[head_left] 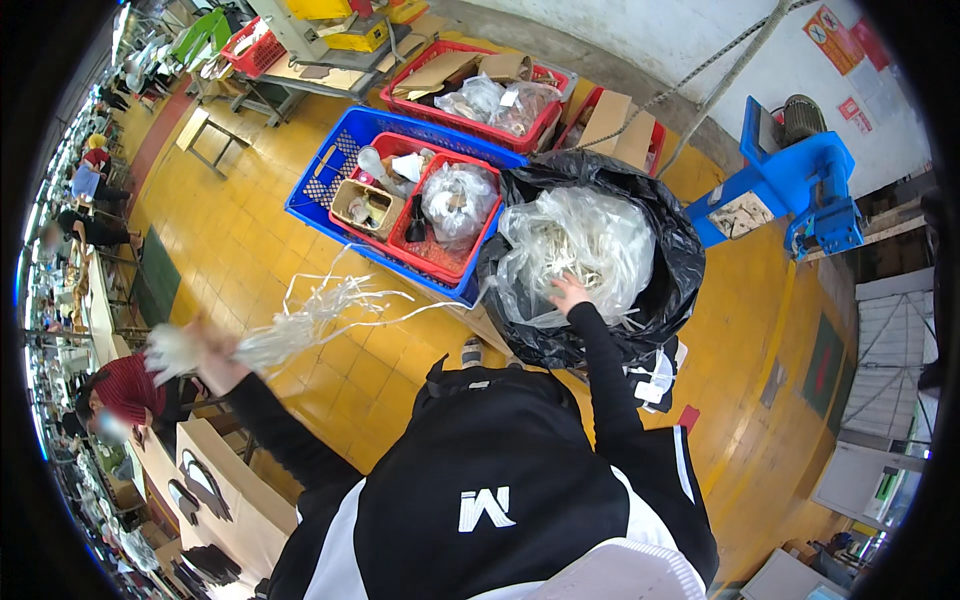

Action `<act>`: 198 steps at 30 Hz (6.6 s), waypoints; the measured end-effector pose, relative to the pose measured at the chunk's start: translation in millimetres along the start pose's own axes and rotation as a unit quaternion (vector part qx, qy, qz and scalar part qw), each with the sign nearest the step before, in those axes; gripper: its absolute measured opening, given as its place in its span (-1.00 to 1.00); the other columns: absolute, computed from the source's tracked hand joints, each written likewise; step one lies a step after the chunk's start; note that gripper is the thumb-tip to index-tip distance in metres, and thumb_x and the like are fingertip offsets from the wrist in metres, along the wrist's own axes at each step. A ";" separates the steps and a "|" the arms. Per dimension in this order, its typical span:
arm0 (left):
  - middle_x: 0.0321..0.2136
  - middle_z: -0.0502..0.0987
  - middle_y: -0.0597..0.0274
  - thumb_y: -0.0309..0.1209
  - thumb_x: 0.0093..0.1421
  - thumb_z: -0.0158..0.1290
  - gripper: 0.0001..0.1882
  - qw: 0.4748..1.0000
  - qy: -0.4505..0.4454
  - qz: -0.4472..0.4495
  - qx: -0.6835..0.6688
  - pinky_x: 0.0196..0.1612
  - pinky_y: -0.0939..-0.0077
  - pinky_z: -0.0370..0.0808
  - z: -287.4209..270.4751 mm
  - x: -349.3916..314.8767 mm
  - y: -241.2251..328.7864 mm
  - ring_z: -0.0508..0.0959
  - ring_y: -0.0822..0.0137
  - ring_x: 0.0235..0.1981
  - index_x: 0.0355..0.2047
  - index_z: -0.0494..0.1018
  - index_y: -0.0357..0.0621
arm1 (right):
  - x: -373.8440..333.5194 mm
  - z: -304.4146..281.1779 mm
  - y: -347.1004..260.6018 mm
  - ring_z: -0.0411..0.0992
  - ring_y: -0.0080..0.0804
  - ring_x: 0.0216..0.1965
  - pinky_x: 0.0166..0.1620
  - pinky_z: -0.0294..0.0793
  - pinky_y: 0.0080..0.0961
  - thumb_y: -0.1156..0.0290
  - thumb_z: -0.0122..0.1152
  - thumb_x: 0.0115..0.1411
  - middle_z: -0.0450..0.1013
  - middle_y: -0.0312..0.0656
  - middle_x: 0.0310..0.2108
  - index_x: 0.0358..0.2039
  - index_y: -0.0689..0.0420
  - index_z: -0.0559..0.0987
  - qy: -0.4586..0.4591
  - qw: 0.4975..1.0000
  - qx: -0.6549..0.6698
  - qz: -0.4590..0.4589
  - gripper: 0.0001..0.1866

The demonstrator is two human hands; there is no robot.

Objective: The person repeatedly pulls bundles of white plastic cable ties from a large black bag, separates them by hand, and places them into a blue plastic crate. The person works continuously at a waist-height table in a workshop environment.

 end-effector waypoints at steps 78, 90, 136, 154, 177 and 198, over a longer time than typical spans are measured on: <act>-0.78 0.01 0.50 -0.15 0.26 -0.19 -0.67 0.928 -0.151 -0.332 -0.082 -0.69 0.69 0.00 100.4 -112.5 -89.4 -0.01 0.62 -0.81 -0.28 0.31 -0.20 | -2.1 -133.1 -85.9 0.43 -0.20 -0.28 -0.22 0.40 -0.40 0.51 0.13 -0.04 0.44 -0.10 -0.28 -0.25 0.03 0.52 0.245 0.969 0.028 -0.021 -0.73; -0.79 -0.01 0.53 -0.16 0.27 -0.20 -0.72 0.918 -0.158 -0.353 -0.090 -0.70 0.70 -0.02 103.9 -127.8 -89.0 -0.04 0.62 -0.83 -0.36 0.28 -0.11 | -10.3 -49.2 -14.0 0.47 -0.20 -0.34 -0.28 0.44 -0.37 0.51 0.03 -0.03 0.50 -0.13 -0.42 -0.41 0.00 0.59 -0.002 0.999 -0.018 0.042 -0.80; -0.72 0.24 0.39 -0.37 0.10 -0.06 -0.90 0.878 0.315 0.350 0.088 -0.57 0.63 0.24 -146.0 -39.8 159.2 0.21 0.50 -0.73 -0.47 0.37 -0.12 | 31.5 -23.1 -85.5 0.00 -0.06 0.19 0.14 0.10 -0.17 0.25 0.15 -0.03 0.00 -0.20 0.21 0.16 -0.27 0.16 0.027 0.964 -0.221 -0.145 -0.31; -0.69 0.09 0.37 -0.38 0.11 -0.09 -0.85 0.800 0.251 0.369 0.401 -0.21 0.35 0.41 -203.6 -77.9 254.9 0.21 0.42 -0.63 -0.42 0.31 -0.24 | 41.4 -50.9 15.4 0.40 -0.11 -0.11 -0.05 0.37 -0.29 0.18 -0.07 0.02 0.45 0.00 -0.20 -0.24 0.11 0.55 -0.263 0.929 -0.234 0.118 -0.61; -0.72 0.07 0.43 -0.25 0.22 -0.09 -0.78 0.978 0.116 0.175 -0.014 -0.30 0.59 0.33 -153.5 -78.7 161.2 0.09 0.56 -0.69 -0.34 0.32 -0.16 | 50.8 123.7 49.5 0.25 0.08 0.02 0.01 0.31 -0.21 0.09 0.20 -0.13 0.01 0.01 0.18 0.17 -0.03 0.09 -0.153 0.960 -0.145 0.186 -0.16; -0.73 0.02 0.47 -0.26 0.23 -0.09 -0.79 0.996 -0.031 -0.019 -0.075 -0.59 0.72 0.06 -7.5 -40.5 43.7 0.01 0.60 -0.74 -0.42 0.31 -0.14 | 20.3 -89.3 85.3 0.47 -0.40 -0.47 -0.35 0.40 -0.50 0.19 0.19 0.03 0.50 -0.08 -0.49 -0.20 0.13 0.54 0.033 0.974 0.159 0.159 -0.64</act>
Point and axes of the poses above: each hand's wrist, its own x-axis towards the middle knuckle, its own z-axis out of the palm, y = z × x, the point moved 2 cm from there along x, towards the middle knuckle
